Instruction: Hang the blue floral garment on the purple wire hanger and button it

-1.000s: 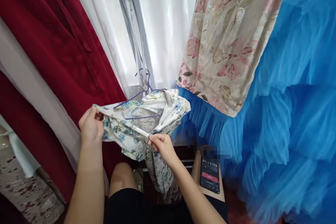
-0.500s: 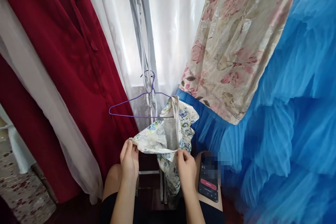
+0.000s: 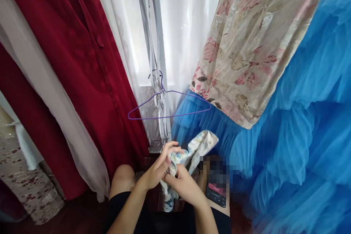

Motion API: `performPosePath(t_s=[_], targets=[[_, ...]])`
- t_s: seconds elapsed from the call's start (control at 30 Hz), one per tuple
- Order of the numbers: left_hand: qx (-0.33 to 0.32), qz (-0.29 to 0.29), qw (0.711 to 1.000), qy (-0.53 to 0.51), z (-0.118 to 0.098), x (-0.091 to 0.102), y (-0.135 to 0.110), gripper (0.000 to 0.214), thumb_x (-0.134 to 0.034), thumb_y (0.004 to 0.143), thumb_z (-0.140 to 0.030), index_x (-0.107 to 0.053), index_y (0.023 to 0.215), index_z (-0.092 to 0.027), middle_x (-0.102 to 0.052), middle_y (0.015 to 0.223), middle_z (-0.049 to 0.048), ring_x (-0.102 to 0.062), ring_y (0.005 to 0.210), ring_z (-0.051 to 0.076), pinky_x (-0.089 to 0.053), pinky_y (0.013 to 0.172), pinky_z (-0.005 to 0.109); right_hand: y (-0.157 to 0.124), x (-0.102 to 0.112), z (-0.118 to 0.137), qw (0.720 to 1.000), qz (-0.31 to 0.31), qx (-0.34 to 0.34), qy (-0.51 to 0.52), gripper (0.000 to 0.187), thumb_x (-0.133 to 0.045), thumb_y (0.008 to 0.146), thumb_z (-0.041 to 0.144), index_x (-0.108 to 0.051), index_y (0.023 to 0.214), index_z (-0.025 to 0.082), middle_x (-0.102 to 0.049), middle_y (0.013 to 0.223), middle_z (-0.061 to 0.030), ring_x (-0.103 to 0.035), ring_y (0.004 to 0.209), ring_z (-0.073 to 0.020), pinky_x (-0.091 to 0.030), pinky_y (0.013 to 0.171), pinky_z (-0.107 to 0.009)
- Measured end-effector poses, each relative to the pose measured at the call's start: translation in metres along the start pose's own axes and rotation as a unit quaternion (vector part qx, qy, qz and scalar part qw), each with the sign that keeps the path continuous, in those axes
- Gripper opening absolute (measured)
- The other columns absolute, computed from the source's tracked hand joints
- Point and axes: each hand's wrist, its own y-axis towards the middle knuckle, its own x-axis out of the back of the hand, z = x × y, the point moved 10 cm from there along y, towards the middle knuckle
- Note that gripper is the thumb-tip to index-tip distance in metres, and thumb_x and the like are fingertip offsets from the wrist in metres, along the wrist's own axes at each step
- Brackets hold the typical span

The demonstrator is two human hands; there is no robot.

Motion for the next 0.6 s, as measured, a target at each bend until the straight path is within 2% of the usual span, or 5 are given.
performPosePath(t_s=[0.1, 0.27, 0.43, 0.5, 0.6], targets=[[0.024, 0.134, 0.990, 0.040, 0.017, -0.012, -0.014, 0.072, -0.030, 0.095, -0.074, -0.048, 0.140, -0.022, -0.067, 0.117, 0.0118, -0.062, 0.108, 0.028, -0.043, 0.105, 0.046, -0.009, 0.006, 0.001, 0.999, 0.020, -0.032, 0.033, 0.013, -0.069, 0.083, 0.027, -0.064, 0.089, 0.017, -0.059, 0.083, -0.0003, -0.054, 0.079, -0.0168, -0.046, 0.076, -0.029], [0.075, 0.185, 0.962, 0.189, 0.068, 0.013, -0.055, 0.043, -0.058, 0.090, -0.062, -0.072, 0.093, -0.021, -0.073, 0.090, 0.0031, -0.066, 0.104, 0.027, -0.029, 0.119, 0.045, -0.027, 0.018, 0.008, 0.992, 0.061, -0.084, 0.078, 0.038, -0.079, 0.076, 0.043, -0.067, 0.099, 0.015, -0.065, 0.087, -0.0038, -0.058, 0.079, -0.0195, -0.049, 0.073, -0.031], [0.138, 0.150, 0.909, 0.363, 0.109, 0.107, -0.084, 0.036, -0.069, 0.082, -0.056, -0.071, 0.072, -0.022, -0.069, 0.080, 0.0000, -0.066, 0.089, 0.021, -0.020, 0.122, 0.052, -0.008, 0.048, 0.038, 0.990, 0.049, -0.071, -0.111, 0.025, -0.075, 0.079, 0.038, -0.071, 0.086, 0.014, -0.066, 0.075, -0.0028, -0.057, 0.070, -0.0184, -0.046, 0.061, -0.026], [0.143, 0.120, 0.894, 0.408, 0.103, 0.154, -0.084, 0.030, -0.069, 0.083, -0.054, -0.075, 0.081, -0.024, -0.071, 0.088, 0.0012, -0.064, 0.098, 0.023, -0.014, 0.121, 0.059, 0.016, 0.057, 0.056, 0.980, 0.043, -0.024, -0.195, 0.022, -0.069, 0.080, 0.030, -0.074, 0.094, 0.014, -0.070, 0.083, -0.0054, -0.062, 0.076, -0.0215, -0.049, 0.067, -0.029], [0.106, 0.016, 0.879, 0.465, 0.061, 0.221, -0.069, 0.029, -0.067, 0.086, -0.050, -0.076, 0.104, -0.029, -0.073, 0.113, 0.0045, -0.058, 0.113, 0.027, -0.016, 0.119, 0.060, 0.063, 0.079, 0.078, 0.946, -0.030, 0.066, -0.317, 0.052, -0.061, 0.075, 0.020, -0.069, 0.125, 0.009, -0.073, 0.089, -0.0088, -0.064, 0.078, -0.0235, -0.050, 0.074, -0.033]])
